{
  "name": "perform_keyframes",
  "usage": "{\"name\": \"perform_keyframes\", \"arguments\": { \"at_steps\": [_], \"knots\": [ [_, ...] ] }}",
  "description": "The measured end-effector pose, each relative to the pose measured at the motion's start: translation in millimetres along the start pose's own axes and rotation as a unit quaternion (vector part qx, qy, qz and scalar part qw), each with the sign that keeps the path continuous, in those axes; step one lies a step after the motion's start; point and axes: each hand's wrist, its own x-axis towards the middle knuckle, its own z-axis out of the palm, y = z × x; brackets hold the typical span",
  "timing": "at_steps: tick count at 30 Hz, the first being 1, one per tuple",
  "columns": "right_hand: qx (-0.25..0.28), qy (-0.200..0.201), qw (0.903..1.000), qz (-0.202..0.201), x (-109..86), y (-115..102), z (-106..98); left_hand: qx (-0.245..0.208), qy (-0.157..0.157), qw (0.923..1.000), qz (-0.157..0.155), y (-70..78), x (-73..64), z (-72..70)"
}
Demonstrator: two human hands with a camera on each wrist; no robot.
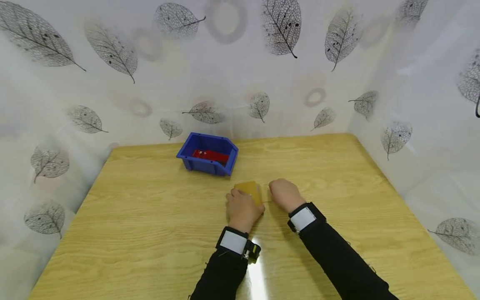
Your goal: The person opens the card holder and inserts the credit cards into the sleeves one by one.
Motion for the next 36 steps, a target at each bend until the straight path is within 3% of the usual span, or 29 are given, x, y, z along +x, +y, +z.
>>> {"name": "perform_keyframes", "arguments": {
  "at_steps": [10, 15, 19, 21, 23, 24, 27, 30, 31, 36],
  "knots": [
    [0.011, -0.020, 0.9997, 0.010, 3.5, -3, -3, -0.015, -0.008, 0.9998, -0.012, -2.9, 4.3, 0.1],
    [0.018, -0.028, 0.9993, 0.016, 4.2, -3, -4, -0.077, -0.020, 0.9966, -0.021, -12.3, 6.8, -6.3],
    [0.021, -0.038, 0.9989, 0.021, 4.3, -2, -4, -0.156, -0.047, 0.9867, -0.001, -28.4, 8.6, -12.3],
    [0.024, -0.039, 0.9988, 0.020, 4.1, -2, -3, -0.210, -0.073, 0.9749, 0.010, -39.1, 9.7, -16.6],
    [0.030, -0.039, 0.9986, 0.018, 4.2, -2, -3, -0.266, -0.102, 0.9584, 0.015, -50.9, 10.6, -21.6],
    [0.034, -0.038, 0.9986, 0.017, 4.3, -2, -3, -0.296, -0.118, 0.9479, 0.014, -56.5, 10.9, -24.7],
    [0.040, -0.036, 0.9984, 0.014, 4.4, -2, -1, -0.394, -0.162, 0.9046, -0.015, -72.3, 10.2, -32.2],
    [0.043, -0.036, 0.9984, 0.012, 3.6, -2, -2, -0.461, -0.168, 0.8703, -0.047, -86.0, 8.7, -36.2],
    [0.044, -0.036, 0.9983, 0.011, 3.6, -2, -2, -0.475, -0.166, 0.8623, -0.054, -90.8, 8.0, -37.6],
    [0.049, -0.033, 0.9983, 0.005, 3.9, 1, -3, -0.476, -0.176, 0.8604, -0.045, -111.7, 6.0, -44.0]
  ]
}}
